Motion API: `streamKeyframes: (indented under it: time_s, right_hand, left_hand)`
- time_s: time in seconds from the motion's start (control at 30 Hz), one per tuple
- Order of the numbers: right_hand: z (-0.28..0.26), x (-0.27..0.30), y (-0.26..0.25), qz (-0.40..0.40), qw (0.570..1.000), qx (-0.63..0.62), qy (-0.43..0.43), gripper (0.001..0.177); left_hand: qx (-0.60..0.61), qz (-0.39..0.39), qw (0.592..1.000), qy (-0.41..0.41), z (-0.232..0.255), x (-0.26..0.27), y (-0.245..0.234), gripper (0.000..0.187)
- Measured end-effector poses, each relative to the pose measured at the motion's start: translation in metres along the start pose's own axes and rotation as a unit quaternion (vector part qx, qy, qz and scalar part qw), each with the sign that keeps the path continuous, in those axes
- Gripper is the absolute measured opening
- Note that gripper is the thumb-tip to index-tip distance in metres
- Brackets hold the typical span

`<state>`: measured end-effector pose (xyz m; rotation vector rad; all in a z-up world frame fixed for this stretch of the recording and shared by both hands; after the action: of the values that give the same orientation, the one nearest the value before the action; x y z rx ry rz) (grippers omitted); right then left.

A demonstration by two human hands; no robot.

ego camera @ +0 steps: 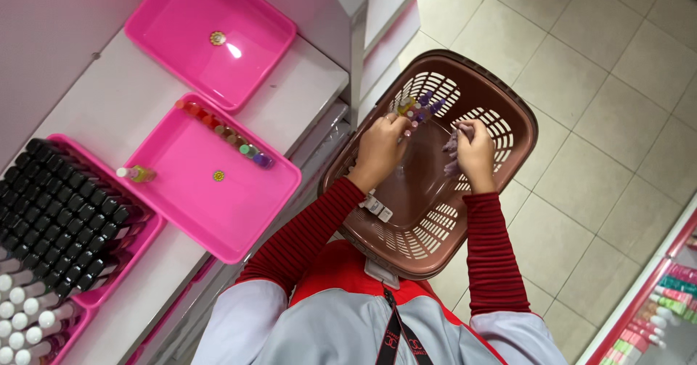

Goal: The person wipes down small plastic trays with a cloth and then cleans individual bottles of nail polish before placing them onto the trays or into a basket.

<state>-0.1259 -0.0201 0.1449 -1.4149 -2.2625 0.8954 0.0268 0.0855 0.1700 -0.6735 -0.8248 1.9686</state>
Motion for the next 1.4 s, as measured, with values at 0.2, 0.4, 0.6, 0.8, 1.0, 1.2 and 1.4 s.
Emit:
streamKeyframes:
  time_s: [0.2,0.4,0.6,0.8,1.0,1.2,1.4]
  right_hand:
    - [0.050,-0.029,0.024,-0.054,0.993,0.095,0.041,0.013]
    - [0.067,-0.049,0.049,-0.093,0.982,0.134,0.097,0.016]
    - [0.062,-0.058,0.063,-0.098,0.989,0.064,0.087,0.018]
    - [0.069,-0.067,0.084,-0.115,0.990,0.047,0.069,0.026]
    - [0.071,-0.072,0.092,-0.131,0.988,0.082,0.015,0.028]
    - [0.058,-0.070,0.083,-0.115,0.988,0.103,-0.027,0.022]
    - [0.056,-0.065,0.062,-0.059,0.997,0.039,-0.028,0.018]
  left_hand:
    - [-0.100,0.043,0.994,0.001,-0.036,-0.032,0.096,0.009]
    - [-0.165,0.054,0.984,0.038,-0.063,-0.057,0.150,0.008]
    - [-0.212,0.036,0.976,0.044,-0.069,-0.070,0.174,0.004]
    - [-0.227,-0.004,0.974,0.024,-0.073,-0.077,0.194,0.011]
    - [-0.182,-0.019,0.983,0.019,-0.062,-0.074,0.177,0.011]
    - [-0.145,-0.009,0.989,0.012,-0.049,-0.071,0.149,0.015]
    - [0.022,-0.055,0.998,-0.006,-0.052,-0.058,0.139,0.042]
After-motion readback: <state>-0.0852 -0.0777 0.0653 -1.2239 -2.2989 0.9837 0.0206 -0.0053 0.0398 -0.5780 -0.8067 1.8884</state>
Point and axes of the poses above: each hand's wrist, its own x-axis away from the middle knuckle, its own y-axis out of the palm, z = x × y, the point moved 3 cm from there along -x, towards the middle knuckle, and after that the axes turned 7 degrees about -y, right-handed, at the moved point
